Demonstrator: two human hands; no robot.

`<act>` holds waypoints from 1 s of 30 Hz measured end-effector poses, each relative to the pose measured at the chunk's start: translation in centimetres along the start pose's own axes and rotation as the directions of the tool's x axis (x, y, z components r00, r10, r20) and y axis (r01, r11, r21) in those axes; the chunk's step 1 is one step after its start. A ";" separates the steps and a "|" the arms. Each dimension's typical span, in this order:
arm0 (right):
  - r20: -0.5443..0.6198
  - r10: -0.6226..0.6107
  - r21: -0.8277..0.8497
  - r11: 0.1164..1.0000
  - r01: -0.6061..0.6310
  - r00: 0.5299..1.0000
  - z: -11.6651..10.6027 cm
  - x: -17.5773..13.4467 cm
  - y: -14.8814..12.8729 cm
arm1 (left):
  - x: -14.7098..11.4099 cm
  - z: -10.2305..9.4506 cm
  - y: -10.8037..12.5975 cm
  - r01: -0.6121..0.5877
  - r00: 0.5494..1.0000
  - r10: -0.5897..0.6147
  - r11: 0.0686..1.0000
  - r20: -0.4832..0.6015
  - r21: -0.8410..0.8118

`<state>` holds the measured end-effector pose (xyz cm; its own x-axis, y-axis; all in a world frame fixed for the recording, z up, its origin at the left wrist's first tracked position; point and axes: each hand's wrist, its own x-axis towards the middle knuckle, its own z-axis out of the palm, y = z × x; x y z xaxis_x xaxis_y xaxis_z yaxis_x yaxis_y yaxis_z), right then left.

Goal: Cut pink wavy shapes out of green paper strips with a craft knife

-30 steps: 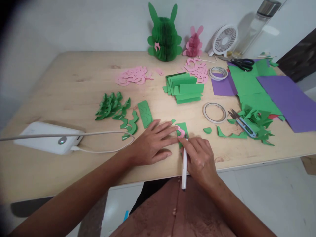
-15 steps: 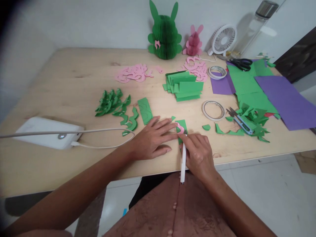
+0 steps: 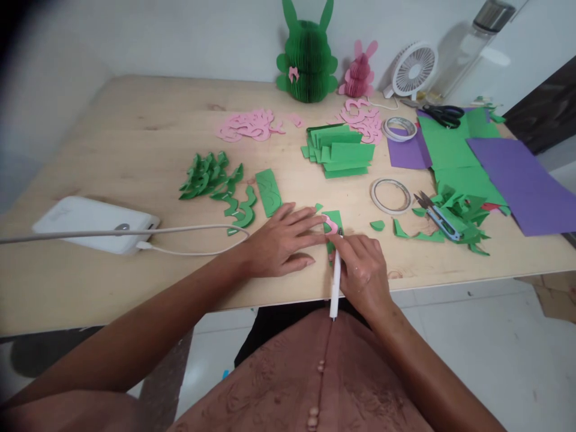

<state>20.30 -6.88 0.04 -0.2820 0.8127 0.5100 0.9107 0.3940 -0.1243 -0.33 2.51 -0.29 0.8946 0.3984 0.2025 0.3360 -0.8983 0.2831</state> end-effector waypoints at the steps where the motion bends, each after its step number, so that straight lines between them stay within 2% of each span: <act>1: 0.000 -0.004 -0.003 1.000 0.004 1.000 0.0 0.0 0.0 | 0.0 0.0 0.0 0.001 1.000 -0.001 1.000 -0.001 0.003; 30: 0.055 0.007 -0.015 1.000 -0.006 0.998 0.1 0.0 0.1 | 0.1 -0.5 0.0 0.023 0.999 -0.021 0.998 0.028 -0.065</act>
<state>20.38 -6.81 -0.03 -0.2919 0.8379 0.4611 0.9168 0.3825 -0.1148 -0.43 2.62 0.20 0.8951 0.4122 0.1702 0.3366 -0.8749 0.3483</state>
